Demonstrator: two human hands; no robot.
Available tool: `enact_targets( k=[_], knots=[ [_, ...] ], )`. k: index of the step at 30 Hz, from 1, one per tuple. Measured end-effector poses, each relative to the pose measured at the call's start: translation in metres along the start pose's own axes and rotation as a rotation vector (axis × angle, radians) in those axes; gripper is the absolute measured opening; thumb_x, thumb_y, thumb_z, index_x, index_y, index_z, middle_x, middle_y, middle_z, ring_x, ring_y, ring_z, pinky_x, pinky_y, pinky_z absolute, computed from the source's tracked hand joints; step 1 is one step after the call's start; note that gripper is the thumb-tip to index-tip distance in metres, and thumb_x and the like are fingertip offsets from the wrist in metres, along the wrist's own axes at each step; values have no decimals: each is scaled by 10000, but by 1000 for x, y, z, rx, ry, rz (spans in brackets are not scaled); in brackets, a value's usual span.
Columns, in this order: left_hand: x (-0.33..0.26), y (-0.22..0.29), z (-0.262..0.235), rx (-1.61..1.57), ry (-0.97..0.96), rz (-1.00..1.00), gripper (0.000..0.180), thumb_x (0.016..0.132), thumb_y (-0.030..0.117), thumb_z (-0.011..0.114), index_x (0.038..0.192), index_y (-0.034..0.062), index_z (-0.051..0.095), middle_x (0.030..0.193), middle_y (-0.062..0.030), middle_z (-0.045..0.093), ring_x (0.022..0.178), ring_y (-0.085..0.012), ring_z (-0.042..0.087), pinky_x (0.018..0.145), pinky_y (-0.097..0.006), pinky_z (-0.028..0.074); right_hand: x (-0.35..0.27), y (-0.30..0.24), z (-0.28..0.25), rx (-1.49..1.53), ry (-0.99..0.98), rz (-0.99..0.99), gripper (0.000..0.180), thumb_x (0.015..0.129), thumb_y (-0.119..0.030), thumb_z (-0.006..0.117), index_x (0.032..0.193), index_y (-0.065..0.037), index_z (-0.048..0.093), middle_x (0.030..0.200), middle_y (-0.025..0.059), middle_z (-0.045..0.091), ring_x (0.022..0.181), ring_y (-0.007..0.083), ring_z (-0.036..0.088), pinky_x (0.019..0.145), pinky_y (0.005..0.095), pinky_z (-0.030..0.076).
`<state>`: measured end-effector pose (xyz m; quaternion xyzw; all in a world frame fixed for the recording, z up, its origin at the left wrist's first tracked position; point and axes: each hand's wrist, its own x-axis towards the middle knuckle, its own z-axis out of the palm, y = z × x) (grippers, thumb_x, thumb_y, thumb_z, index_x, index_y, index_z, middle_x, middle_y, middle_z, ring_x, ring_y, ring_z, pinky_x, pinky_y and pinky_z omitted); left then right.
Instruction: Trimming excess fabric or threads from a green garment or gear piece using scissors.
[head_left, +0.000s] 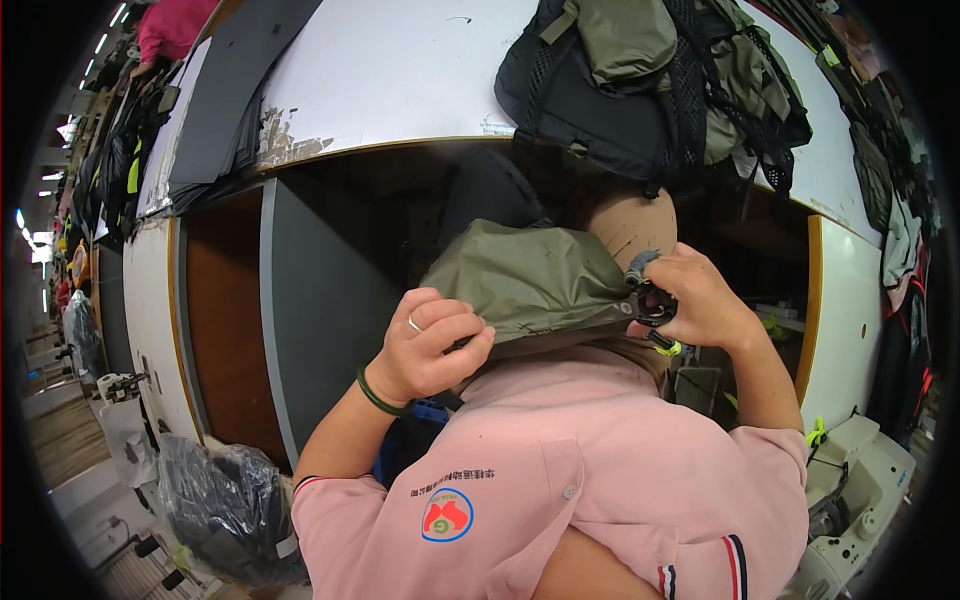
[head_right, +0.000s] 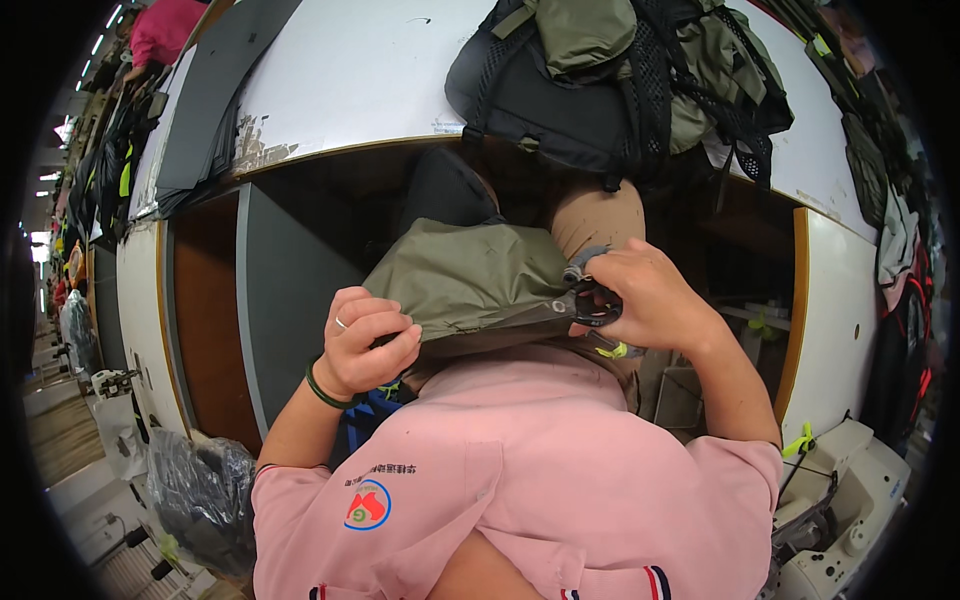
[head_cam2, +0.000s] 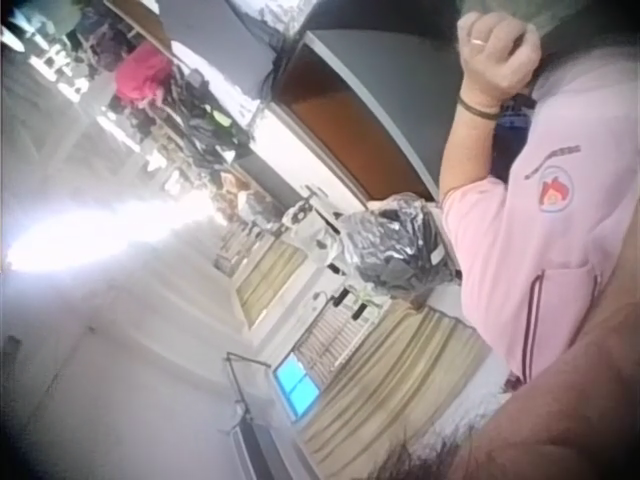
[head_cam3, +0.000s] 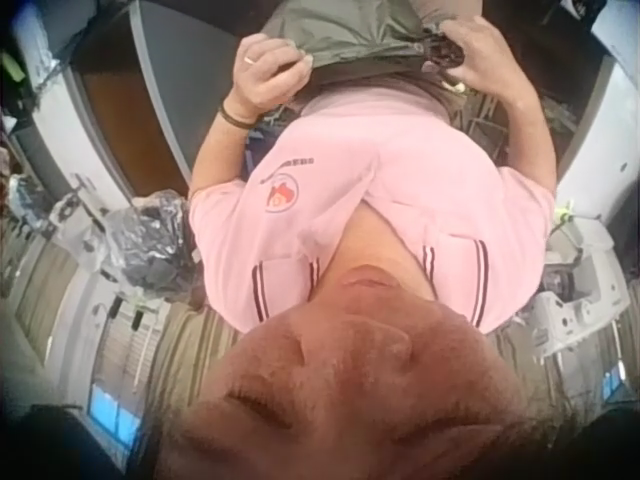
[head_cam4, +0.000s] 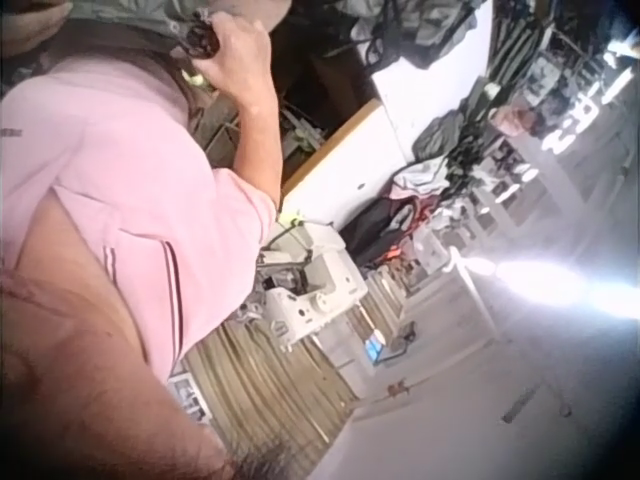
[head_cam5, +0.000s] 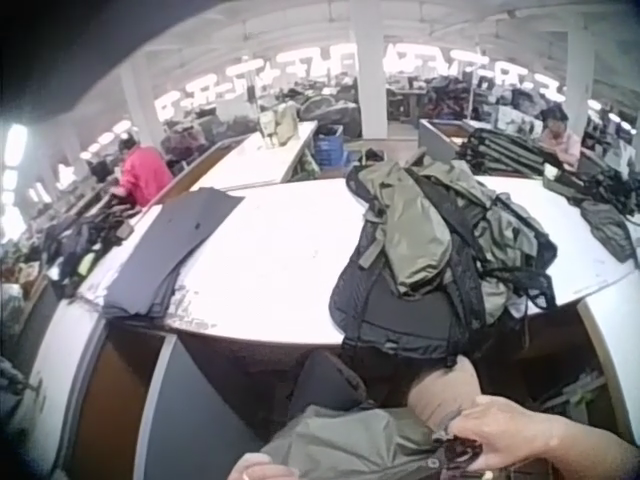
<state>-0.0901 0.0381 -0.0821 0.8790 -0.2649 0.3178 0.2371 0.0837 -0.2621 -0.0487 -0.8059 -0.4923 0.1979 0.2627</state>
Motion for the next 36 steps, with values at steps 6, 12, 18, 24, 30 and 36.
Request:
enact_targets(
  k=[6, 12, 18, 24, 30, 36],
  knots=[
    [6, 4, 3, -21, -8, 21, 276, 620, 2, 748, 859, 108, 659, 914, -22, 626, 830, -208, 601, 680, -353, 461, 26, -20, -2, 202, -36, 63, 376, 717, -184, 860, 841, -36, 537, 750, 67, 587, 683, 245, 573, 677, 344, 463],
    [22, 5, 9, -62, -35, 72, 184, 677, 42, 699, 836, 110, 636, 940, -26, 642, 830, -183, 628, 733, -318, 501, 63, -49, 9, 728, -306, 24, 394, 755, -117, 845, 932, 4, 514, 870, 69, 653, 835, 139, 627, 743, 306, 512],
    [21, 4, 9, -130, -83, 21, 173, 691, 39, 693, 844, 97, 636, 907, -33, 631, 784, -181, 619, 709, -319, 498, 73, -39, 24, 654, -380, -77, 328, 801, -132, 800, 897, 11, 522, 820, 71, 642, 743, 124, 550, 673, 291, 470],
    [26, 4, 20, -324, -172, -128, 286, 646, 36, 766, 918, 82, 690, 809, -19, 584, 648, -185, 523, 597, -328, 397, 56, -34, 27, 761, -294, 18, 229, 804, -33, 765, 895, -40, 556, 795, -5, 595, 725, 67, 531, 652, 244, 456],
    [23, 2, 23, -236, -61, -54, 231, 676, 51, 711, 904, 88, 714, 682, 4, 457, 575, -157, 466, 540, -296, 362, 31, -18, 15, 845, -168, 101, 336, 790, -147, 818, 878, -14, 523, 759, 50, 568, 685, 115, 532, 623, 281, 451],
    [12, 3, 22, -170, 4, -40, 244, 645, 44, 693, 882, 91, 726, 672, 3, 431, 544, -144, 436, 524, -288, 349, 2, -3, -14, -133, 4, 0, 509, 611, -366, 896, 749, -60, 514, 657, 81, 532, 635, 286, 556, 609, 369, 423]
  ],
)
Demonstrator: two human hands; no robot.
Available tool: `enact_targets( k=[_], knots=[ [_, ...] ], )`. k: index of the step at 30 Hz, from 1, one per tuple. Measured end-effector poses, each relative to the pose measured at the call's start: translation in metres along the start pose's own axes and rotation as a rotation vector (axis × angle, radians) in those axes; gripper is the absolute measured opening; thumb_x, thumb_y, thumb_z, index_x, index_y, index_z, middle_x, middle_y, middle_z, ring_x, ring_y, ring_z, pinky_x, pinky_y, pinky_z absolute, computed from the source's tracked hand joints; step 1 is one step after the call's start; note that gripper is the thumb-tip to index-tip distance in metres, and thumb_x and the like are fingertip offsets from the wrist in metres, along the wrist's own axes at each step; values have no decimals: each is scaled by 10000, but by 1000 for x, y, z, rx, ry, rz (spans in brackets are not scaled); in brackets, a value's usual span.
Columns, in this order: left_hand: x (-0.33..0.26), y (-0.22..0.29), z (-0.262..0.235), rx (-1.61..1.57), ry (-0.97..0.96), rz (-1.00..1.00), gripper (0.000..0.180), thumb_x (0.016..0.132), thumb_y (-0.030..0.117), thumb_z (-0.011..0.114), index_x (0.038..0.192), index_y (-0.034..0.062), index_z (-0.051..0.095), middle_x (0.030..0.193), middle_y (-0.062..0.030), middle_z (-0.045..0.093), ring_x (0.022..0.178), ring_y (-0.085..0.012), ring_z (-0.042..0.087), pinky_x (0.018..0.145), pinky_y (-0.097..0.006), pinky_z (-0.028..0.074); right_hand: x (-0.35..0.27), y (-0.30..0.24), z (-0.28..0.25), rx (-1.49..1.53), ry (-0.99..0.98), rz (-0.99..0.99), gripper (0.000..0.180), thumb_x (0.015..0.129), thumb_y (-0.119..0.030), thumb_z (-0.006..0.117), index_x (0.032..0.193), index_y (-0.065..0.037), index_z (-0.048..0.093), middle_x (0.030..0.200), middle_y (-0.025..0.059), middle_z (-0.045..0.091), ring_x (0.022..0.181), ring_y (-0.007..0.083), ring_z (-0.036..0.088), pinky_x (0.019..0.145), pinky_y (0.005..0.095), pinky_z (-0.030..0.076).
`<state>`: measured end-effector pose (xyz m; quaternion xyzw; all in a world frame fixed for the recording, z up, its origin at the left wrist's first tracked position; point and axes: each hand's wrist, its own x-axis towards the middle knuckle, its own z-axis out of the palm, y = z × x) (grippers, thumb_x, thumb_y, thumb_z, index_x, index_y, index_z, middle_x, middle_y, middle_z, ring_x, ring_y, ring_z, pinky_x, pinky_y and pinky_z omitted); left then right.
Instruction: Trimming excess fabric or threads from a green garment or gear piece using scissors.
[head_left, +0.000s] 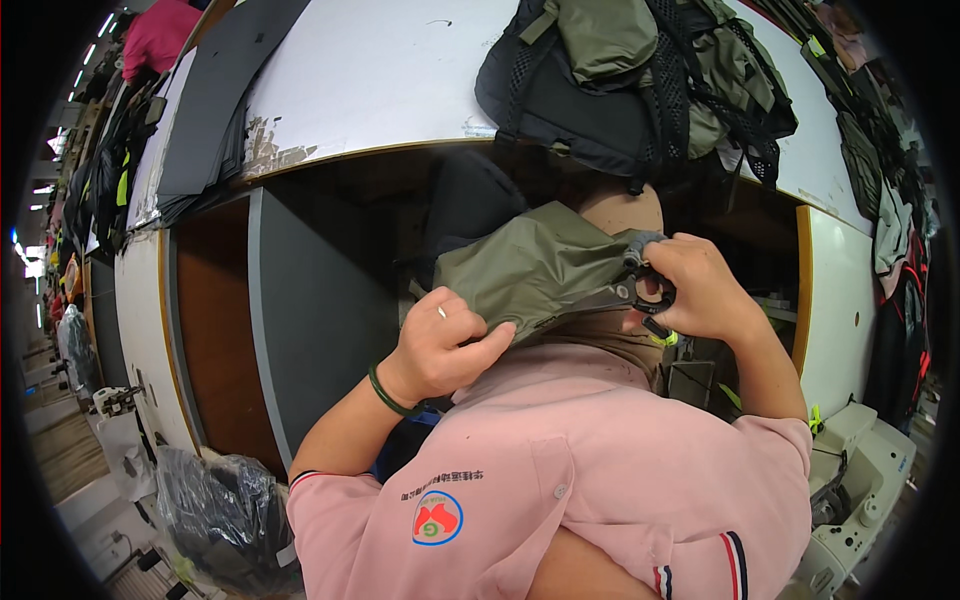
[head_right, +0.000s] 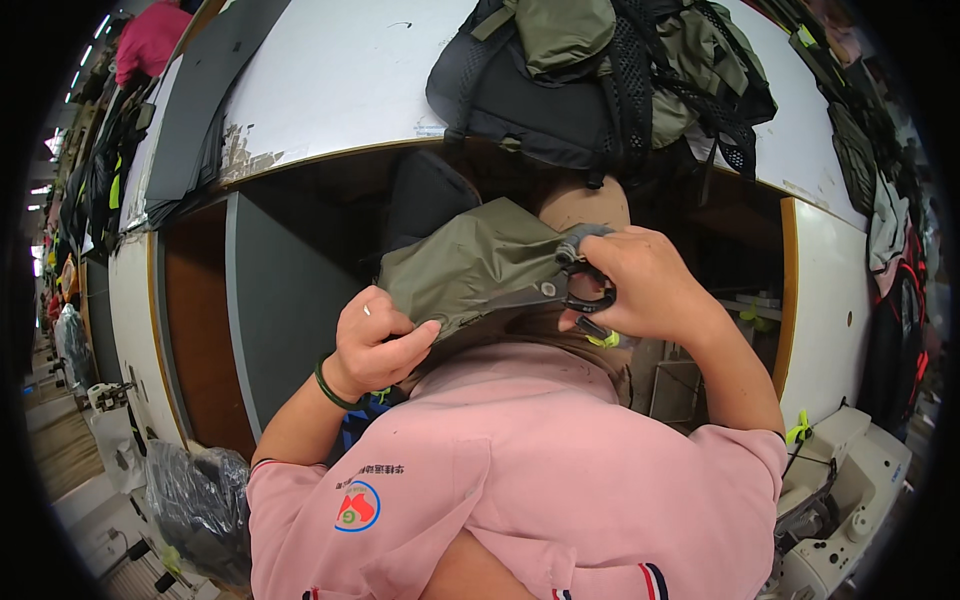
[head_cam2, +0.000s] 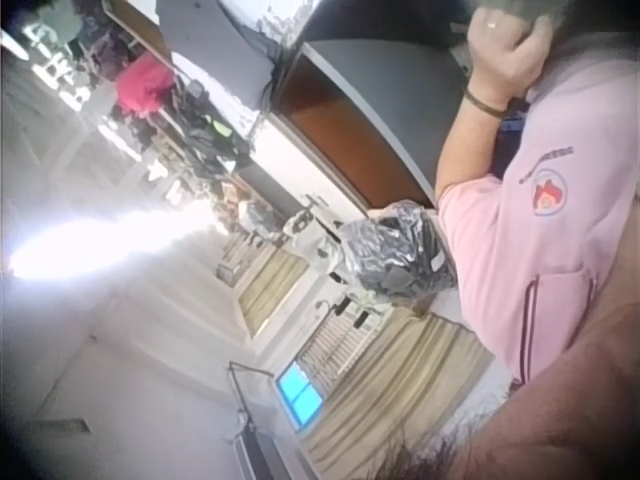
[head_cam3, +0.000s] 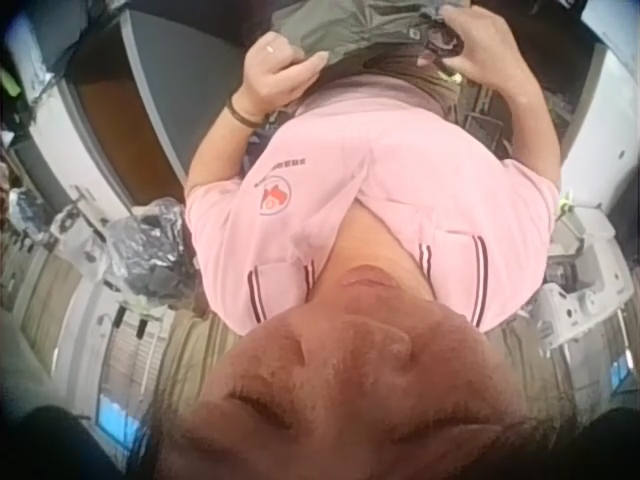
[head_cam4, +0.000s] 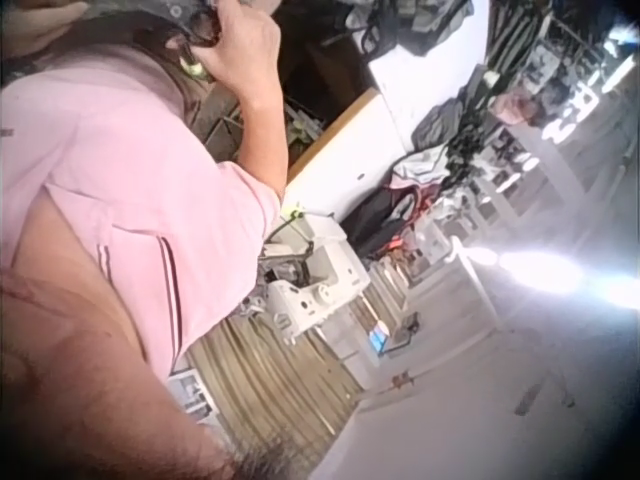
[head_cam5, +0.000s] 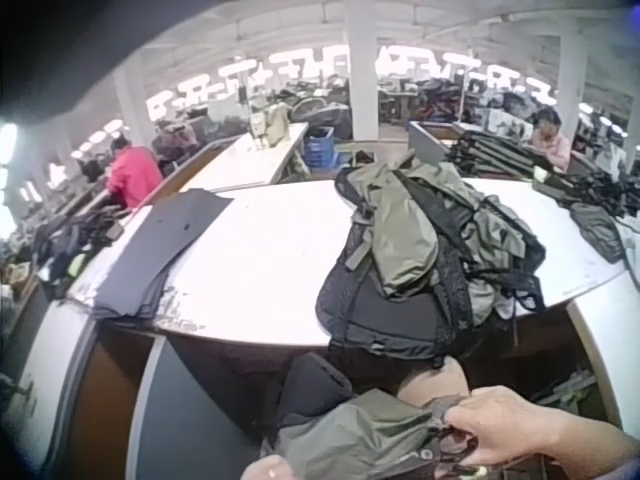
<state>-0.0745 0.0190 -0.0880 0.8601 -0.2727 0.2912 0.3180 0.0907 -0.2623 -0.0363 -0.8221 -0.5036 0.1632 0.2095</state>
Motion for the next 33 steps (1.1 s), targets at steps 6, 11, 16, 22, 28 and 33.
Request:
enact_targets(
  k=[6, 11, 16, 22, 28, 33],
  knots=[
    [-1, 1, 2, -13, -23, 33, 262, 666, 69, 680, 924, 93, 718, 693, 7, 438, 550, -138, 439, 529, -281, 357, -14, -2, -2, -142, 3, -10, 519, 577, -439, 877, 727, -76, 539, 620, 70, 517, 653, 297, 558, 654, 383, 428],
    [1, 2, 1, -11, -56, 56, 277, 673, 83, 673, 947, 93, 712, 700, 6, 435, 558, -139, 446, 533, -274, 365, -10, -3, -2, -158, 4, -61, 509, 583, -444, 869, 738, -75, 555, 625, 71, 524, 664, 289, 565, 669, 383, 434],
    [1, 3, 1, -15, -67, 67, 278, 669, 85, 670, 945, 91, 705, 700, 5, 433, 562, -139, 451, 533, -275, 367, -8, -2, -2, -183, -20, -94, 480, 592, -425, 861, 748, -78, 568, 636, 71, 542, 674, 282, 582, 676, 378, 442],
    [2, 2, 0, -18, -87, 61, 291, 663, 88, 669, 952, 90, 702, 710, 2, 445, 567, -141, 456, 536, -282, 369, -4, -1, -1, -202, 3, -102, 446, 597, -386, 860, 742, -83, 567, 631, 67, 551, 661, 276, 592, 668, 373, 448],
    [1, 2, 1, -52, -71, 33, 310, 603, -2, 729, 902, 76, 719, 727, -5, 492, 590, -158, 471, 538, -303, 353, -7, 6, 2, -159, -27, -36, 440, 607, -375, 865, 728, -77, 565, 606, 74, 544, 651, 292, 594, 664, 381, 454],
    [9, 4, 0, -545, -142, -550, 187, 792, 9, 693, 973, 51, 705, 857, -43, 633, 771, -173, 593, 706, -286, 487, -5, 6, 1, -89, 27, 74, 464, 617, -410, 869, 732, -80, 564, 627, 66, 557, 653, 292, 580, 672, 379, 438]
  ],
)
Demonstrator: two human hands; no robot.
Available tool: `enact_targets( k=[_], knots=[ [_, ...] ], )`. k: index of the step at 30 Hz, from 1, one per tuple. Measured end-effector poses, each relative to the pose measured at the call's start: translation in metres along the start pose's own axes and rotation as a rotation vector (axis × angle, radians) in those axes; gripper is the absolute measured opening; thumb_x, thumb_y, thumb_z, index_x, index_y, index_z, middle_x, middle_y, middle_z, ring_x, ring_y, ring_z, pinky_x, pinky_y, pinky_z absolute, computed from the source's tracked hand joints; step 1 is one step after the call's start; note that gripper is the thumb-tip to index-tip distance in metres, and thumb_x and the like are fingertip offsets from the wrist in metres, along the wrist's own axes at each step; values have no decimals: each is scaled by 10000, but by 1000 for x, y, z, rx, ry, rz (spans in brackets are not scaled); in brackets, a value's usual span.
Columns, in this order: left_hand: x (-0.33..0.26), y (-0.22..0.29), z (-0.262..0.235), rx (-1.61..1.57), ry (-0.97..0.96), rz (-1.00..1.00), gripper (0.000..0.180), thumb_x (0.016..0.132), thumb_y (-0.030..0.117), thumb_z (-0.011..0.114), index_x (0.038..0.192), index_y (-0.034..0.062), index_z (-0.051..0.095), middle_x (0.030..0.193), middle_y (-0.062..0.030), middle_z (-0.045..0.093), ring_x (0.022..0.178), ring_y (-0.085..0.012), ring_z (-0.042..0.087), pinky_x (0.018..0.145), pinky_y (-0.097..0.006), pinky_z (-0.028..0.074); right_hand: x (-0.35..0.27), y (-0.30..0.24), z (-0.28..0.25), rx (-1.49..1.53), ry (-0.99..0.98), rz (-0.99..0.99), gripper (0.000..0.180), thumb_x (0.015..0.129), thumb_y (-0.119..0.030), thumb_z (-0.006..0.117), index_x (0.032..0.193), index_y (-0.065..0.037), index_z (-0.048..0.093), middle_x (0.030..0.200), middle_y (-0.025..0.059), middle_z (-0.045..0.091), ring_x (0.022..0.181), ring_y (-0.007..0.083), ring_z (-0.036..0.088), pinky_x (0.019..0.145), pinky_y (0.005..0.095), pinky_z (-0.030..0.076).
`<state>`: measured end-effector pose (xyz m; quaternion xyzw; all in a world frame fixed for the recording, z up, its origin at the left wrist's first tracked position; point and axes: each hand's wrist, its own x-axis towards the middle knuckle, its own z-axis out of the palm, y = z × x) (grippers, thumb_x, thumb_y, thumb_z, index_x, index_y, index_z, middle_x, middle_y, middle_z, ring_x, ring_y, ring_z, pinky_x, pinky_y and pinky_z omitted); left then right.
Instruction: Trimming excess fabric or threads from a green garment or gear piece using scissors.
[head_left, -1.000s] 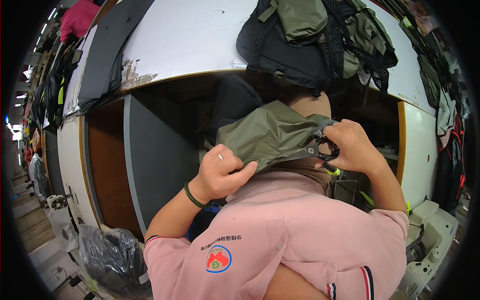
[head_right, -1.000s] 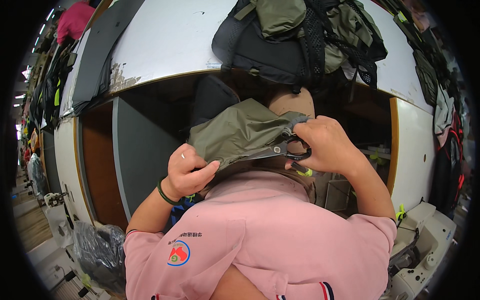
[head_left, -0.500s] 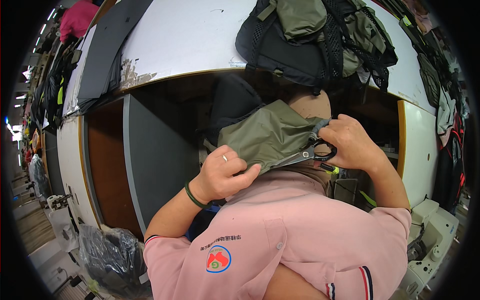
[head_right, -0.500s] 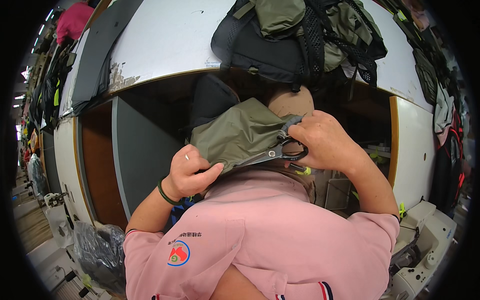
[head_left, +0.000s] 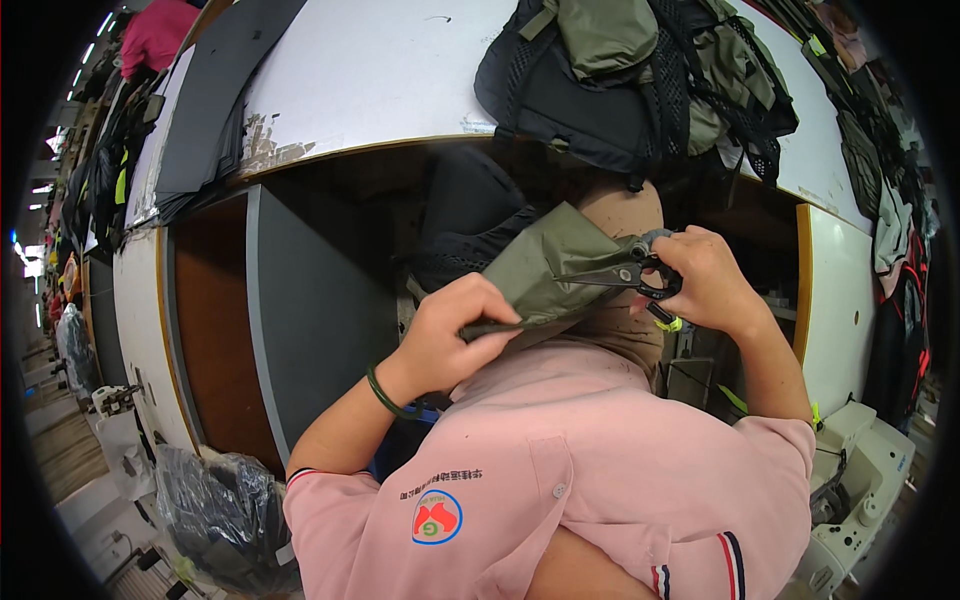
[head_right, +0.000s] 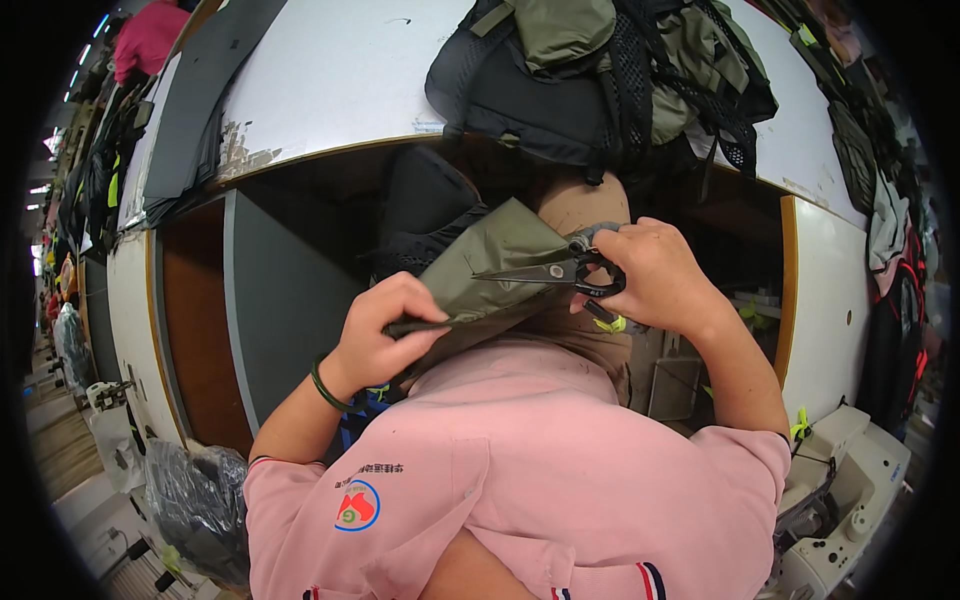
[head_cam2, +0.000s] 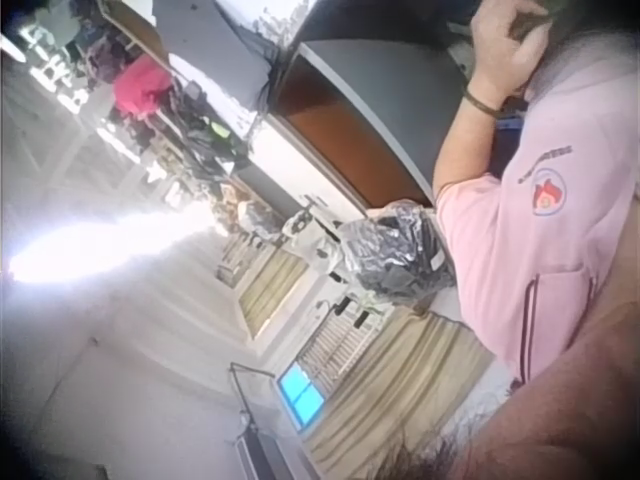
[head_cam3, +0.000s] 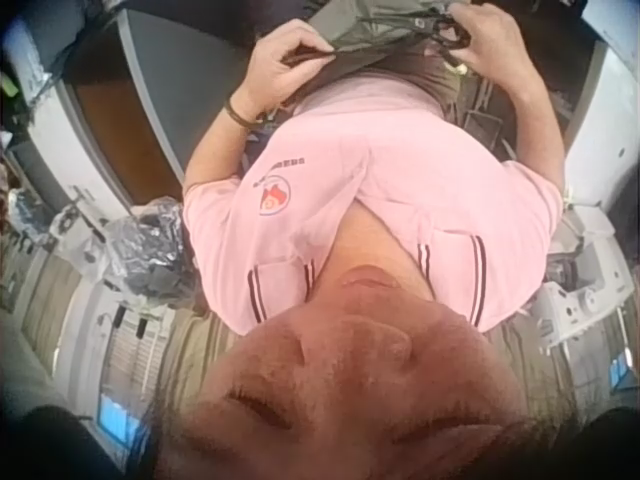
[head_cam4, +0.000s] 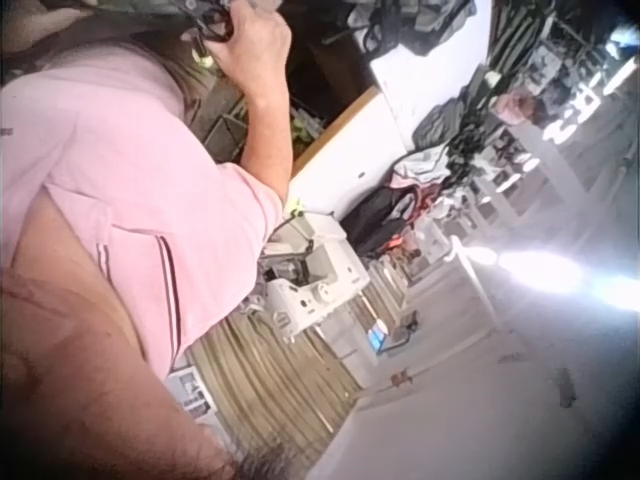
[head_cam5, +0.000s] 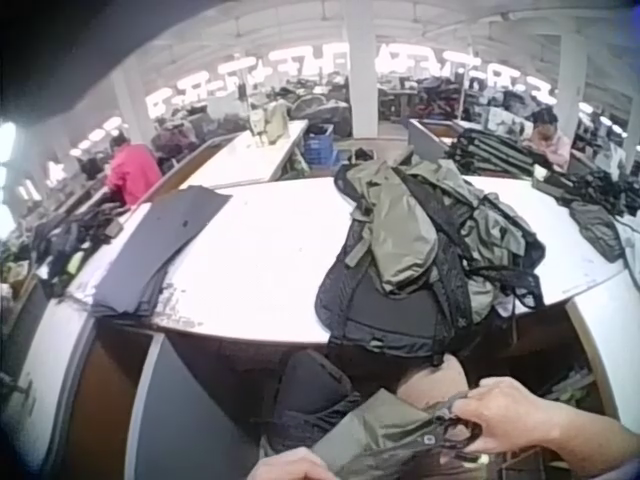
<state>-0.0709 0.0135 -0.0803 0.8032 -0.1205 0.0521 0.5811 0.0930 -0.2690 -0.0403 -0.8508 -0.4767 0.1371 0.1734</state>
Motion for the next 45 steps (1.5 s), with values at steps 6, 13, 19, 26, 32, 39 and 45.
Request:
enact_targets(
  k=[6, 13, 19, 26, 32, 39, 45],
  knots=[
    [4, -4, -6, -788, -123, -731, 262, 862, 16, 665, 1120, -19, 689, 1036, -48, 684, 947, -94, 612, 870, -238, 487, 5, -4, -5, -63, -23, 1, 487, 602, -450, 873, 737, -94, 569, 634, 46, 541, 659, 265, 547, 690, 362, 399],
    [6, -7, -1, -1054, -118, -852, 304, 869, 13, 645, 1167, -40, 664, 1108, -94, 682, 986, -131, 635, 909, -252, 489, 11, -5, -8, -96, -49, -126, 513, 592, -480, 864, 741, -86, 570, 630, 57, 539, 657, 262, 560, 697, 352, 394],
    [5, -9, 3, -1103, -100, -882, 319, 875, 30, 649, 1188, -31, 656, 1114, -100, 685, 997, -131, 641, 934, -256, 484, 14, -5, -8, -108, -59, -162, 485, 621, -448, 851, 756, -78, 568, 639, 69, 554, 676, 266, 585, 708, 360, 400],
    [4, -9, 3, -1166, -96, -885, 325, 881, 33, 641, 1198, -37, 646, 1107, -99, 690, 996, -133, 644, 934, -257, 485, 15, -4, -1, -167, 43, -186, 430, 632, -382, 844, 753, -83, 560, 642, 70, 556, 666, 261, 587, 714, 360, 406],
    [1, -12, 4, -1144, -101, -879, 318, 880, 35, 645, 1189, -40, 648, 1107, -99, 689, 1003, -135, 643, 932, -263, 486, 14, -3, -2, -143, 1, -173, 424, 628, -382, 847, 741, -91, 560, 624, 59, 549, 647, 258, 586, 715, 360, 408],
    [1, -12, 5, -1159, -103, -873, 310, 877, 26, 648, 1179, -43, 652, 1113, -103, 684, 1009, -139, 643, 927, -271, 493, 12, -1, -3, -184, -62, -140, 422, 629, -386, 854, 724, -92, 566, 632, 59, 575, 650, 252, 590, 718, 354, 406],
    [6, -9, 4, -1210, -88, -871, 324, 878, 17, 644, 1196, -45, 638, 1121, -131, 681, 1003, -159, 660, 921, -286, 517, 17, -8, -2, 50, 62, -61, 407, 648, -321, 878, 746, -81, 565, 677, 50, 612, 658, 256, 579, 693, 348, 412]
  ],
)
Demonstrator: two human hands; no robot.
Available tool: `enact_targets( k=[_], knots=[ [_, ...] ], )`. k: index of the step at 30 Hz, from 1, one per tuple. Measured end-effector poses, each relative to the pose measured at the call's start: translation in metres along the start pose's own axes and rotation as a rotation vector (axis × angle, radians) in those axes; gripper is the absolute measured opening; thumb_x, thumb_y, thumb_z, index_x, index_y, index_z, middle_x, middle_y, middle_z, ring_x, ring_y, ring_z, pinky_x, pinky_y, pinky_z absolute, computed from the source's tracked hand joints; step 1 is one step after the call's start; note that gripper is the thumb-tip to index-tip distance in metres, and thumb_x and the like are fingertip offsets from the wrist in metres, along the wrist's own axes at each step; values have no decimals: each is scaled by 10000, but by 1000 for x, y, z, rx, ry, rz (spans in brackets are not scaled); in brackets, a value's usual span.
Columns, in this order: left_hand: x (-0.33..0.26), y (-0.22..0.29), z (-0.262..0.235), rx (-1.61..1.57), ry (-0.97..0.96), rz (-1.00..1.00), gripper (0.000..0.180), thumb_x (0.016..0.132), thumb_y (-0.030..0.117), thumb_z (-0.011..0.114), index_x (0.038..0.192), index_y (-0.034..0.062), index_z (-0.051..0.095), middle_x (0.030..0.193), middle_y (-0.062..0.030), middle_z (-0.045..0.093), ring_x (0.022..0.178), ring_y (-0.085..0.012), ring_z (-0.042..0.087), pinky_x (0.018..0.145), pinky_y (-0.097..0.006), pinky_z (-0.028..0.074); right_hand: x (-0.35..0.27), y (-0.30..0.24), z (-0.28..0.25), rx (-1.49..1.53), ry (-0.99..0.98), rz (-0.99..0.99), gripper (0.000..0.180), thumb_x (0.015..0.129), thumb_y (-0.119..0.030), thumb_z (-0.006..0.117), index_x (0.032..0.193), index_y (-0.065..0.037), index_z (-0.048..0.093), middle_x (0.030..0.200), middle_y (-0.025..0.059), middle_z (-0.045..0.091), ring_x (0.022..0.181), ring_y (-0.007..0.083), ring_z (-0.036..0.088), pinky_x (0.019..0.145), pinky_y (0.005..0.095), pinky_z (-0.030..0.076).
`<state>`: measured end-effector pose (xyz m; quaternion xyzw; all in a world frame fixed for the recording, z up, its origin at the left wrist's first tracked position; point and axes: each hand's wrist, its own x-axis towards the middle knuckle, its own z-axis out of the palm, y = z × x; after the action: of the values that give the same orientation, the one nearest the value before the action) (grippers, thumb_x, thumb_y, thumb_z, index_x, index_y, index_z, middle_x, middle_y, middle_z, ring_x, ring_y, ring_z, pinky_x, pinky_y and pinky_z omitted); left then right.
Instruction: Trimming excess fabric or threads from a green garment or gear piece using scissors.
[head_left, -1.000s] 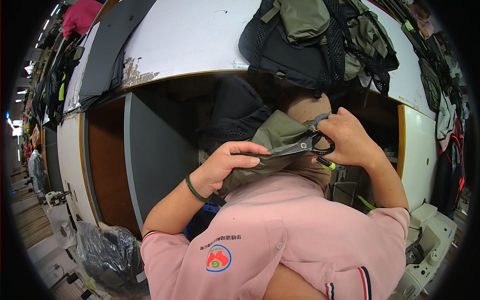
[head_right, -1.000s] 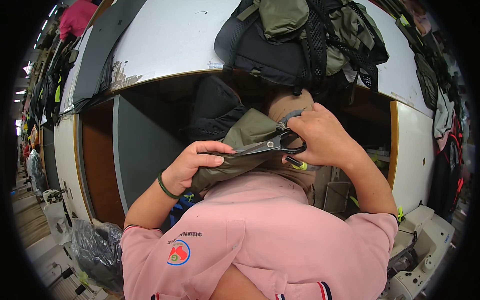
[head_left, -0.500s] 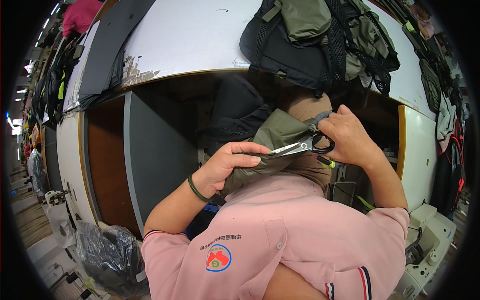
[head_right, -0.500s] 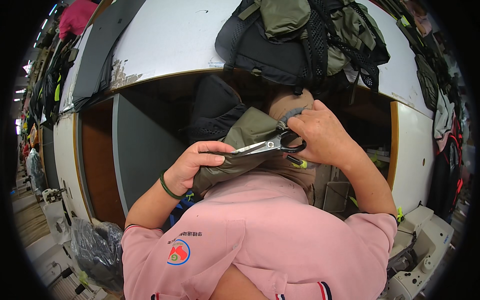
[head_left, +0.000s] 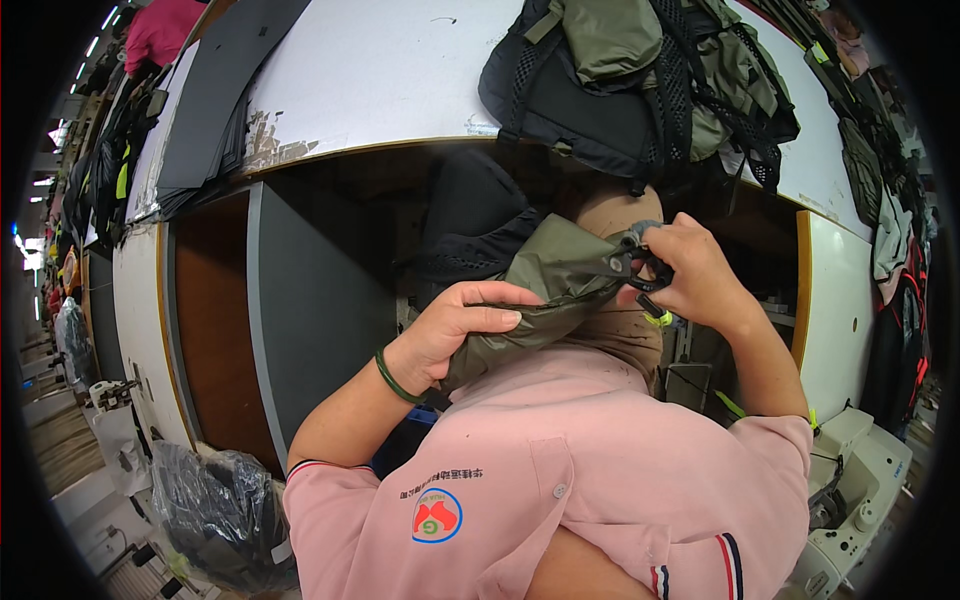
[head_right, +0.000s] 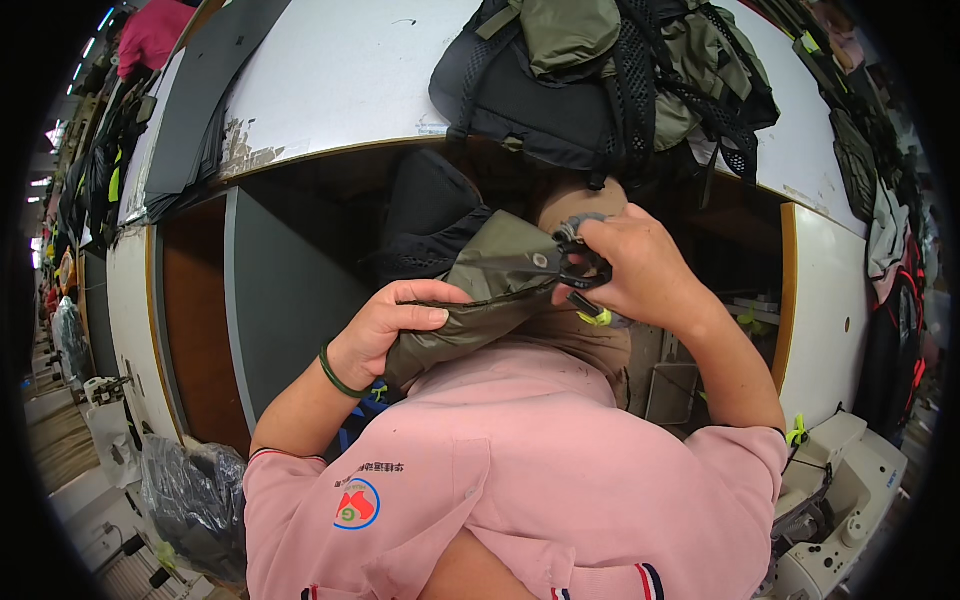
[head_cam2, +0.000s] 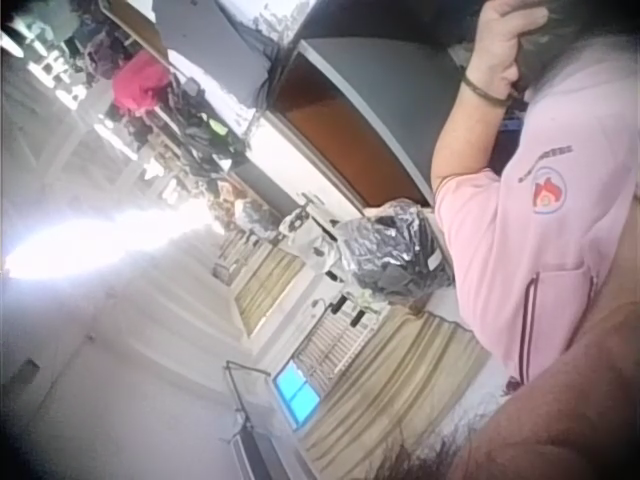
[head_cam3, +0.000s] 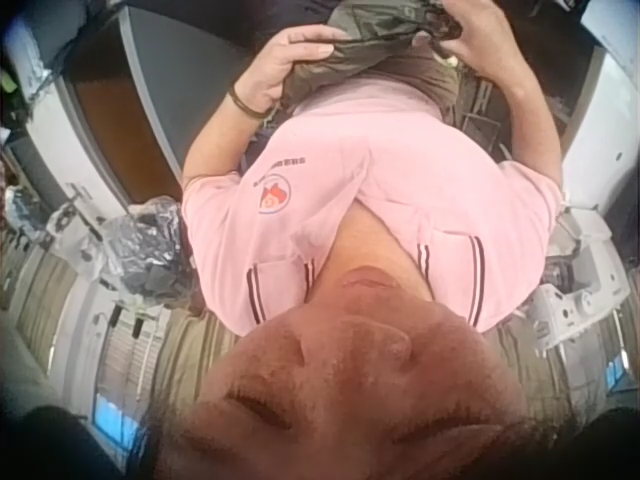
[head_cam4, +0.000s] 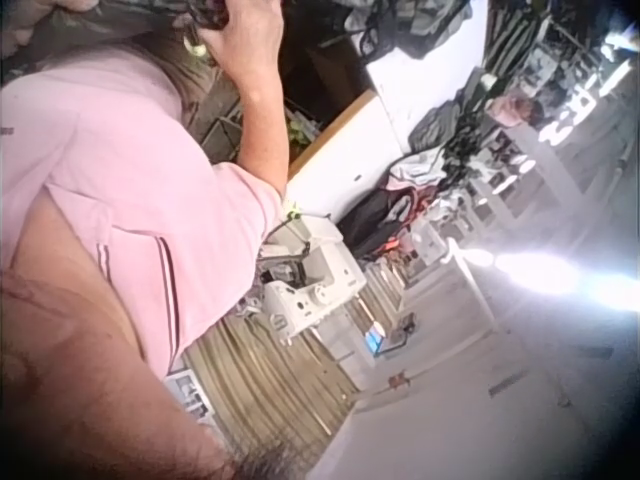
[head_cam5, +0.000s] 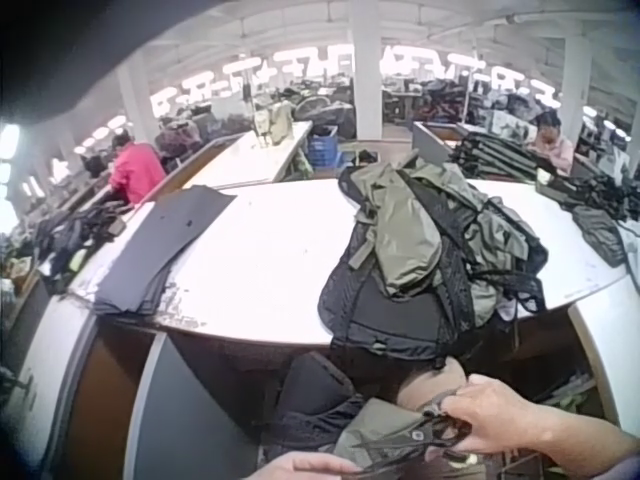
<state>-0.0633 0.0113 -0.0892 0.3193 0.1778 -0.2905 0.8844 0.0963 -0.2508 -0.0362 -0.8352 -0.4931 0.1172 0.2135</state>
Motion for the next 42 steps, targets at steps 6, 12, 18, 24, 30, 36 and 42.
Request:
enact_targets(
  k=[6, 12, 18, 24, 30, 36, 42],
  knots=[
    [13, -3, 10, 30, -13, 12, 316, 867, 32, 674, 1177, -10, 632, 1104, -78, 659, 992, -126, 627, 920, -274, 497, 18, -30, 30, 708, -77, 91, 384, 752, -183, 850, 916, 6, 559, 797, 93, 621, 725, 186, 597, 669, 313, 471],
    [2, 4, 5, 206, 34, 191, 357, 813, 42, 745, 1141, 33, 602, 1057, -30, 636, 971, -96, 594, 908, -257, 480, 26, -25, 35, 980, -173, 368, 267, 766, -55, 810, 920, -30, 593, 850, 26, 625, 779, 84, 572, 696, 247, 462],
    [5, -4, -10, 35, 72, 158, 343, 829, -66, 695, 1128, 23, 551, 1059, -102, 658, 920, -158, 676, 823, -289, 575, 23, -19, 40, 746, -66, 384, 278, 765, -103, 828, 879, -42, 582, 787, -1, 591, 722, 101, 569, 648, 260, 450],
    [6, -5, -9, -74, 79, 168, 336, 829, -69, 688, 1122, 34, 559, 1054, -110, 672, 905, -159, 684, 814, -290, 575, 14, -2, 18, -248, 286, -119, 340, 635, -200, 836, 758, -81, 542, 722, 57, 571, 680, 272, 558, 622, 379, 386],
    [9, -4, -1, -27, 91, 164, 329, 822, -67, 697, 1102, 47, 567, 1039, -97, 683, 896, -145, 682, 822, -270, 560, 8, -3, 9, -385, 308, -169, 308, 641, -181, 811, 764, -100, 541, 731, 21, 549, 722, 210, 547, 659, 357, 351],
    [10, -4, 8, -6, 114, 180, 324, 811, -56, 724, 1074, 55, 570, 1035, -94, 682, 896, -141, 678, 822, -271, 559, 7, -5, 10, -446, 304, -160, 263, 689, -170, 782, 771, -108, 540, 733, 17, 539, 733, 202, 540, 675, 355, 341],
    [9, -7, 11, 32, 122, 178, 278, 806, -10, 758, 1023, 62, 599, 999, -39, 671, 886, -96, 638, 827, -255, 523, 4, -5, 11, -487, 298, -157, 260, 699, -159, 774, 758, -110, 525, 728, 9, 541, 719, 194, 536, 675, 358, 341]
  ],
)
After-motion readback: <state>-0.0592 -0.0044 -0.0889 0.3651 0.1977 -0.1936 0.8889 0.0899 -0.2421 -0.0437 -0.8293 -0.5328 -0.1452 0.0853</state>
